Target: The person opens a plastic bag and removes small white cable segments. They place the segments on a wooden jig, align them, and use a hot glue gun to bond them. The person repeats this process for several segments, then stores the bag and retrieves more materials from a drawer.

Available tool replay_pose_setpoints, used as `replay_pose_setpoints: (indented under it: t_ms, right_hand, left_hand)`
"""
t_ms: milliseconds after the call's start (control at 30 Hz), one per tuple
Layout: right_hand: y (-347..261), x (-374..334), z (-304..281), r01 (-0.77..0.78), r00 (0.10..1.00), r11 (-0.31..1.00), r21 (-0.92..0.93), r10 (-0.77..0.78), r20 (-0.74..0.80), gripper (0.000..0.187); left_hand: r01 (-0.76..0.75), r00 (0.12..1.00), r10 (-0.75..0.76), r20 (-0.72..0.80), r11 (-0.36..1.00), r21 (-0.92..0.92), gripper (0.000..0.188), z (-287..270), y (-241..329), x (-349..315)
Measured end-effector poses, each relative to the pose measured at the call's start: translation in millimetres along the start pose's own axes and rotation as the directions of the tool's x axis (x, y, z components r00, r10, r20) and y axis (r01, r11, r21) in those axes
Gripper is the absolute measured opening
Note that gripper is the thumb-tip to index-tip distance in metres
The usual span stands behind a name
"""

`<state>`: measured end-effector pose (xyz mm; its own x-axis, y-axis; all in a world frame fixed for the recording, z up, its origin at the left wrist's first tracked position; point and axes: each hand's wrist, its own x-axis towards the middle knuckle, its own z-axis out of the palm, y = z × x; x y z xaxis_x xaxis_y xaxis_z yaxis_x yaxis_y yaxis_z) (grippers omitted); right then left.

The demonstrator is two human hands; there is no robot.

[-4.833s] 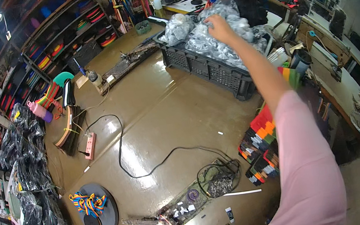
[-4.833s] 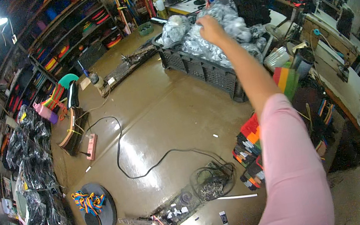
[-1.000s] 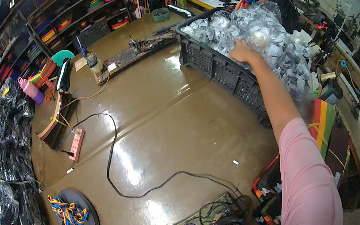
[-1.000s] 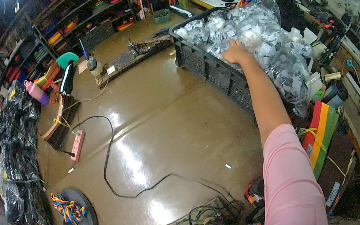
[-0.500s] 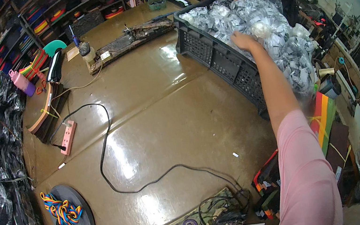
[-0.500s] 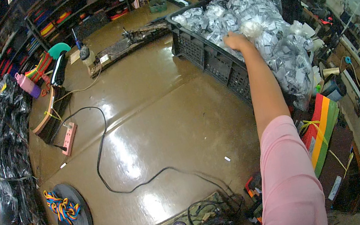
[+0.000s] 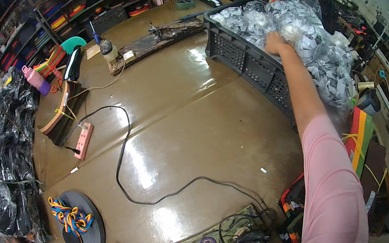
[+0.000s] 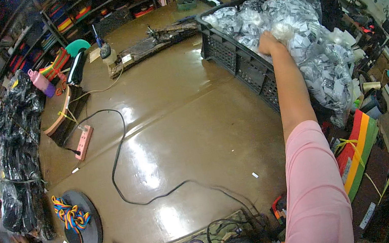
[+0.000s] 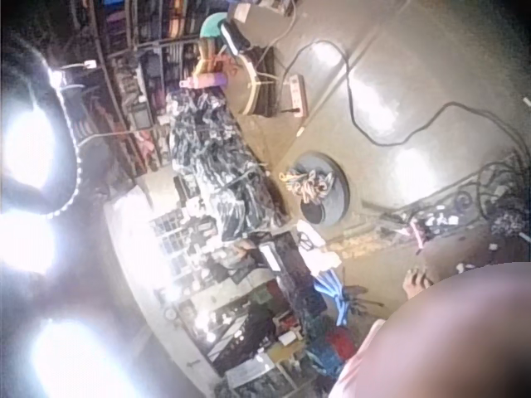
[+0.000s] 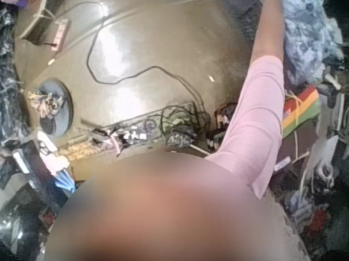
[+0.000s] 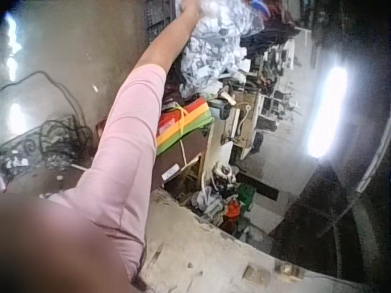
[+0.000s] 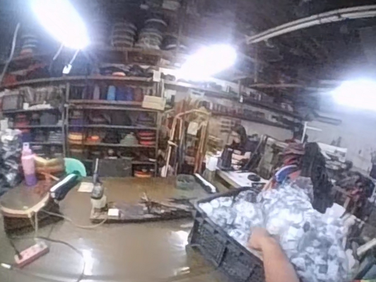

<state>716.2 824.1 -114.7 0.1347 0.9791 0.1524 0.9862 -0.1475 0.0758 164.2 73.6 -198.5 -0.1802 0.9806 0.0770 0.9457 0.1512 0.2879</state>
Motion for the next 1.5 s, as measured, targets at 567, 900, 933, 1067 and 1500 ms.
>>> replay_pose_setpoints:
  t_ms: [567,900,933,1067,1500]
  right_hand:
    - [-22,-2,-15,-0.011,0.956,0.961,0.277,0.091,-0.278,0.038]
    - [55,101,88,0.265,0.75,0.865,-0.427,-0.463,-0.473,0.03]
    - [54,93,81,0.256,0.763,0.929,-0.267,-0.364,-0.534,0.035]
    - [34,68,6,0.006,0.935,0.98,0.199,0.064,-0.348,0.05]
    - [-112,-207,-388,0.527,0.641,0.644,0.554,0.127,-0.757,0.038]
  left_hand:
    - [0.033,0.999,-0.033,-0.008,0.999,-0.027,0.035,7,-6,-11]
    - [0.102,0.994,-0.1,0.04,0.994,-0.035,0.029,9,-12,-14]
    - [0.114,0.992,-0.112,0.061,0.993,-0.018,0.029,7,-11,-14]
    - [0.095,0.994,-0.094,0.048,0.995,-0.023,0.032,1,-9,-8]
    - [0.132,0.99,-0.139,0.011,0.907,-0.399,0.03,-23,-9,-3]
